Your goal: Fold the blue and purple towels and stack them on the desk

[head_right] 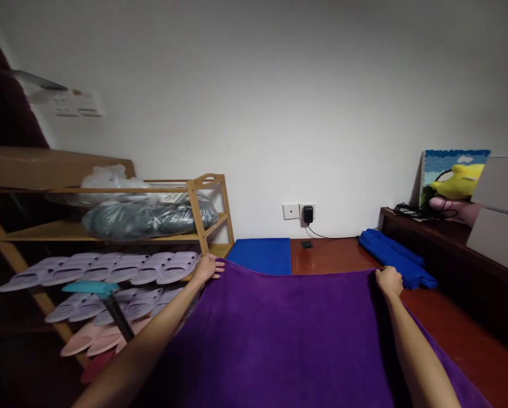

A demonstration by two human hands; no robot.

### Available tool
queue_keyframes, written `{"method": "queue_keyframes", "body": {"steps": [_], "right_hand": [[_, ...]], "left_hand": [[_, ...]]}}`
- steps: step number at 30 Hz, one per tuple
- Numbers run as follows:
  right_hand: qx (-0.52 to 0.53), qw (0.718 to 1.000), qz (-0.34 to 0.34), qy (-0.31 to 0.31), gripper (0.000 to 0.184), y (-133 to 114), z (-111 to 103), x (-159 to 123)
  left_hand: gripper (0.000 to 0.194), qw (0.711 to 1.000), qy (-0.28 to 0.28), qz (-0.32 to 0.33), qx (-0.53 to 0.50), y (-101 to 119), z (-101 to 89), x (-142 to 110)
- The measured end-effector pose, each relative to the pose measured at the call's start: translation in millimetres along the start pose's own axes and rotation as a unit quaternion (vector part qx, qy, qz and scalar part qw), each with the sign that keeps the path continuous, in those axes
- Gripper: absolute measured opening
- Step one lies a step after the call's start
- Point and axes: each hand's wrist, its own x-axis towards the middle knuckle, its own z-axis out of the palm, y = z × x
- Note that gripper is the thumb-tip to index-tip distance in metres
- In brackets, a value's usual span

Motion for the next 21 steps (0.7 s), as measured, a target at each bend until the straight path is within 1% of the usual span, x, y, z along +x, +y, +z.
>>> {"method": "queue_keyframes", "body": {"steps": [2,3,5,7,9,10,12,13,15,17,19,20,21], "right_hand": [[-0.016,1.000,0.019,0.002,0.042,-3,3,-5],[-0.021,1.000,0.016,0.001,0.044,-4,3,-7],[-0.031,1.000,-0.005,-0.002,0.048,-9,3,-13],[-0.041,0.998,-0.041,-0.009,0.050,-18,4,-22],[-0.047,0.993,-0.107,-0.035,0.047,-31,7,-34],[-0.046,0.986,-0.149,-0.055,0.045,-38,10,-42],[-0.040,0.966,-0.234,-0.105,0.043,-52,15,-58],[-0.041,0.952,-0.273,-0.134,0.046,-58,17,-66],[-0.058,0.926,-0.328,-0.179,0.055,-67,17,-80],[-0.075,0.916,-0.347,-0.188,0.065,-64,9,-92],[-0.072,0.924,-0.334,-0.172,0.069,-46,-6,-103],[-0.065,0.929,-0.324,-0.167,0.068,-30,-14,-109],[-0.059,0.934,-0.311,-0.163,0.067,-9,-22,-116]], "left_hand": [[0.034,0.999,0.010,0.020,0.025,-2,8.8,-2],[0.038,0.998,0.013,0.034,0.041,-4,12.1,-4],[0.046,0.995,0.010,0.070,0.073,-7,17.6,-12],[0.046,0.989,-0.006,0.112,0.098,-12,23.6,-23],[0.044,0.972,-0.040,0.169,0.158,-18,30.8,-35],[0.046,0.957,-0.060,0.197,0.202,-21,34.4,-41],[0.052,0.922,-0.088,0.237,0.292,-24,38.9,-53],[0.055,0.908,-0.090,0.248,0.325,-25,38.8,-59],[0.057,0.893,-0.068,0.269,0.353,-30,31.5,-73],[0.055,0.878,-0.046,0.312,0.359,-41,14.2,-90],[0.051,0.861,-0.045,0.364,0.352,-63,-10.7,-110],[0.050,0.854,-0.048,0.387,0.344,-78,-24.3,-121],[0.048,0.854,-0.037,0.400,0.332,-95,-37.4,-131]]}}
